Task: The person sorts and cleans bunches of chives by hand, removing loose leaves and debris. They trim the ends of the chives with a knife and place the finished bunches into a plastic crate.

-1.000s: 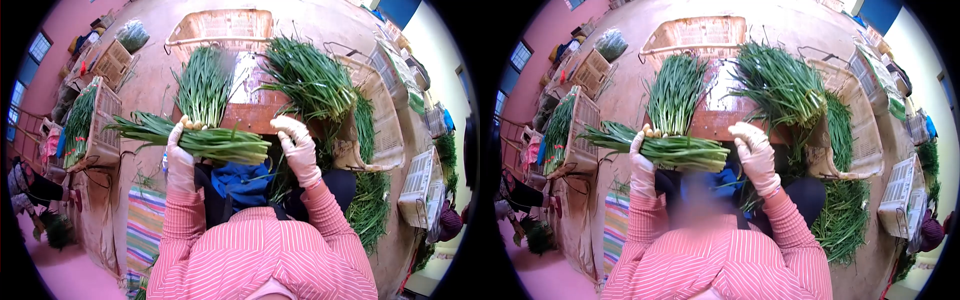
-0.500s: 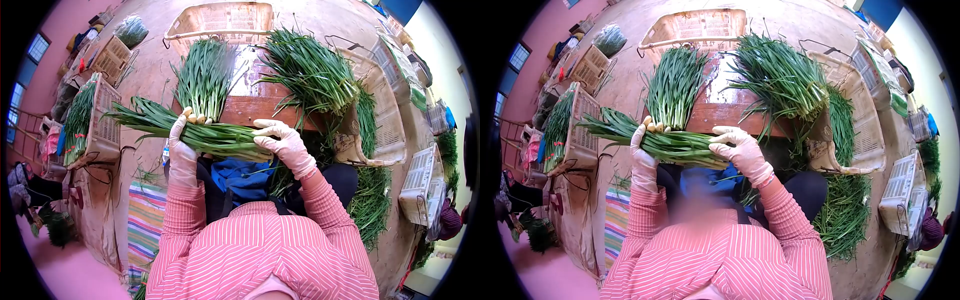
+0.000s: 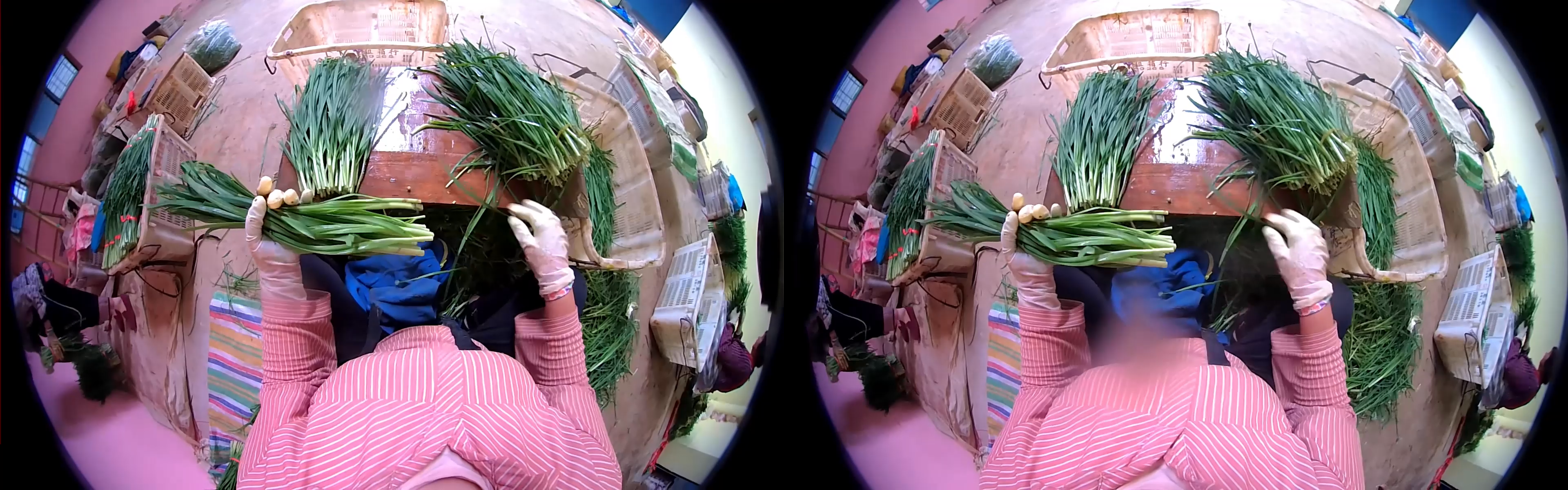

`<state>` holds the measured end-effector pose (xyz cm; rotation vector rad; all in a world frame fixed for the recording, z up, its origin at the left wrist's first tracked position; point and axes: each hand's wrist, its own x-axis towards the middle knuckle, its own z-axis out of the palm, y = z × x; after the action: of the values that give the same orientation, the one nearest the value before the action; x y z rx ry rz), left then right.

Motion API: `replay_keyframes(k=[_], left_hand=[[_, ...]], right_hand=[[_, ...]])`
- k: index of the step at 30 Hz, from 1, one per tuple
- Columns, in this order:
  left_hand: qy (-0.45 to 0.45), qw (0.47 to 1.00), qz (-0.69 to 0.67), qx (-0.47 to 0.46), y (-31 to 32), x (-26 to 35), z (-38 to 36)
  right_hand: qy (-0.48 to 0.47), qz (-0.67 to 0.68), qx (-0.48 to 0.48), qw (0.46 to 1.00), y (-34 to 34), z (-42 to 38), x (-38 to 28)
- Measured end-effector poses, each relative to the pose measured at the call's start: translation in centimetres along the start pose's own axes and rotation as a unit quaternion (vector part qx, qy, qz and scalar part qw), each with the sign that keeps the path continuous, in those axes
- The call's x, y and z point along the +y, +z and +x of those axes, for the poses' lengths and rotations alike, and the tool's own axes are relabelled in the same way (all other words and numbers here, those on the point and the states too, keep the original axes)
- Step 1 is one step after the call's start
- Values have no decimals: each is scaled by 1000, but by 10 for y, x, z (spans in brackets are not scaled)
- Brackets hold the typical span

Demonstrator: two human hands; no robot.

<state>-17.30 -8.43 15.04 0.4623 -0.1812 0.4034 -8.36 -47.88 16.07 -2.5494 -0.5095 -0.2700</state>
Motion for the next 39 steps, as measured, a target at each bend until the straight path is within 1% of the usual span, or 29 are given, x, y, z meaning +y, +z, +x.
replay_keyframes(k=[1,2,3,4,6,8,9,10,11,12,13,14,16,18,19,20,22,23,24,26,28,30,31,32,34,36,37,38,39], left_hand=[[-4,1000,4,-6,2,-2,0],[-7,1000,8,-14,6,-4,0],[-12,1000,13,-16,14,-7,0],[-14,1000,13,-18,16,-9,0],[-26,999,5,-35,19,-13,0],[-21,999,6,-33,24,-15,0],[-13,999,-8,-52,24,-15,0],[-4,997,-22,-71,24,-13,0],[-1,996,-27,-87,25,-11,0],[1,994,-33,-103,28,-8,0],[7,993,-32,-116,29,-7,0],[13,991,-32,-129,30,-6,0],[10,991,-31,-131,33,-6,0],[9,988,-13,-154,39,-9,1],[9,989,-8,-150,41,-12,1],[7,989,-9,-150,44,-15,1],[-9,985,-9,-172,50,-18,1],[-12,985,-18,-174,51,-18,1],[-12,985,-17,-174,52,-18,1],[-12,984,-6,-175,53,-16,1],[-6,985,7,-171,51,-14,-1],[-1,991,42,-125,51,-12,-2],[-15,986,82,-145,53,-13,1],[-32,984,93,-151,49,-18,3],[-70,978,124,-154,57,-36,5],[-99,974,147,-143,69,-53,6],[-111,975,136,-135,79,-59,6],[-122,976,129,-126,80,-64,8],[-124,978,115,-120,83,-67,11]], right_hand=[[-28,115,-8,993,-8,9,-27],[-42,192,-8,980,-7,13,-47],[-52,242,-39,968,-12,18,-70],[-74,265,-45,960,-10,21,-88],[-134,255,-59,956,1,24,-107],[-144,244,-126,951,20,23,-101],[-149,277,-74,946,31,19,-98],[-149,278,-75,946,37,18,-89],[-151,170,-60,972,40,17,-73],[-150,59,-44,986,40,16,-59],[-108,56,-40,992,41,14,-49],[-66,93,-42,993,36,15,-49],[-87,275,-55,956,27,18,-58],[-117,279,-79,950,10,23,-91],[-123,261,-118,950,3,25,-104],[-149,287,-142,936,4,28,-113],[-182,266,-196,926,18,29,-115],[-179,270,-233,917,36,29,-106],[-184,274,-170,929,40,24,-106],[-196,221,-151,943,40,21,-84],[-134,43,-175,974,43,16,-41],[-71,-147,-195,967,38,15,-12],[-91,8,-127,988,35,12,-9],[-66,116,-182,974,14,17,-37],[-138,288,-224,921,-4,27,-84],[-182,355,-284,872,-1,33,-113],[-188,394,-288,852,20,31,-116],[-194,383,-288,856,28,29,-123],[-221,393,-271,850,37,25,-128]])
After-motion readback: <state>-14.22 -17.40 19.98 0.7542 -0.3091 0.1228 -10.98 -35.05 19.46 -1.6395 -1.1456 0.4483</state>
